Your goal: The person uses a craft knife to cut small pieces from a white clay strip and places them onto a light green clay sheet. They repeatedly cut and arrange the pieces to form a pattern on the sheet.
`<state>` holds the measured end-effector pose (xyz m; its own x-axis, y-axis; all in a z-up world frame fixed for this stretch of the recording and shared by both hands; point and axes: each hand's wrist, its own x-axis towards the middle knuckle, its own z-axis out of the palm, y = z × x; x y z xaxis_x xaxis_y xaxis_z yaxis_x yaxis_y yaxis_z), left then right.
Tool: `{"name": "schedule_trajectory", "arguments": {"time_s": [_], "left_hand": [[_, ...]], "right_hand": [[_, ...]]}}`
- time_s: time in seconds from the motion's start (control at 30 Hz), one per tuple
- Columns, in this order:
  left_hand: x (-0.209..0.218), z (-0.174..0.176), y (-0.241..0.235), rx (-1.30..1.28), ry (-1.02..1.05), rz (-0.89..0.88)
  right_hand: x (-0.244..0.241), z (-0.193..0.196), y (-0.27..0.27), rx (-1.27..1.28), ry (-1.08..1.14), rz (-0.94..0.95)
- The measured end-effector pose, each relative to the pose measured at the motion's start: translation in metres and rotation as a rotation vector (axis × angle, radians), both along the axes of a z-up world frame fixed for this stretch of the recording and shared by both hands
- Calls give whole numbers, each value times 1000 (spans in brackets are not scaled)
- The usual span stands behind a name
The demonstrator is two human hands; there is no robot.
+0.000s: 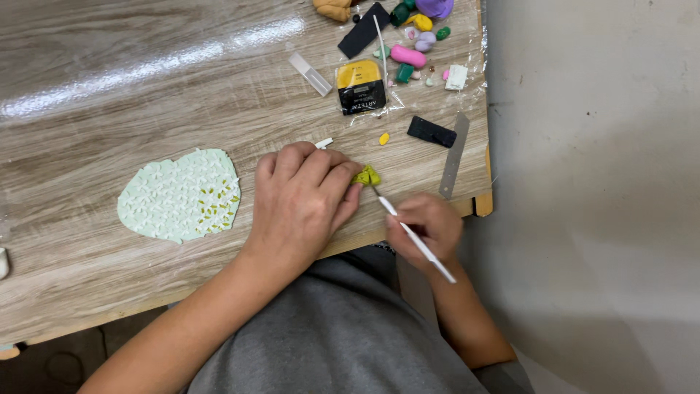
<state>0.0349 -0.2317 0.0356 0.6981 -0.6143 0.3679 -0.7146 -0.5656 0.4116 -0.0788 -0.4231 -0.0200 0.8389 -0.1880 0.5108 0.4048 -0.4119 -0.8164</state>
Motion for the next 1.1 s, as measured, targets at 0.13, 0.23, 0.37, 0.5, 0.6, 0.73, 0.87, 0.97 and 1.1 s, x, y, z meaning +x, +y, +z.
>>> {"name": "schedule_trajectory", "arguments": {"time_s": [0.13,0.23,0.37,0.5,0.6,0.73,0.87,0.97,1.1], "left_hand": [[-4,-4,0,-10,25,-16],[-7,-6,-1,-18,21,-21],[-5,-6,0,-29,9,-22],[-3,-4,2,-28,18,-30],[-3,-2,2,-44,47,-16],[-1,0,6,-68,67,-6],[3,3,11,-101,124,5],[4,7,14,-107,137,17],[4,9,13,-114,150,3]], "right_hand": [[-9,-10,6,143,-70,-65],[-3,-1,17,-47,-75,-110],[-2,0,14,-53,-44,-135],[-1,4,15,-114,-15,-139],[-2,1,16,-75,15,-210],[-3,0,15,-50,48,-231],[-4,0,14,-35,142,-234],[1,9,20,20,112,-257],[11,28,12,-382,24,-239]]}}
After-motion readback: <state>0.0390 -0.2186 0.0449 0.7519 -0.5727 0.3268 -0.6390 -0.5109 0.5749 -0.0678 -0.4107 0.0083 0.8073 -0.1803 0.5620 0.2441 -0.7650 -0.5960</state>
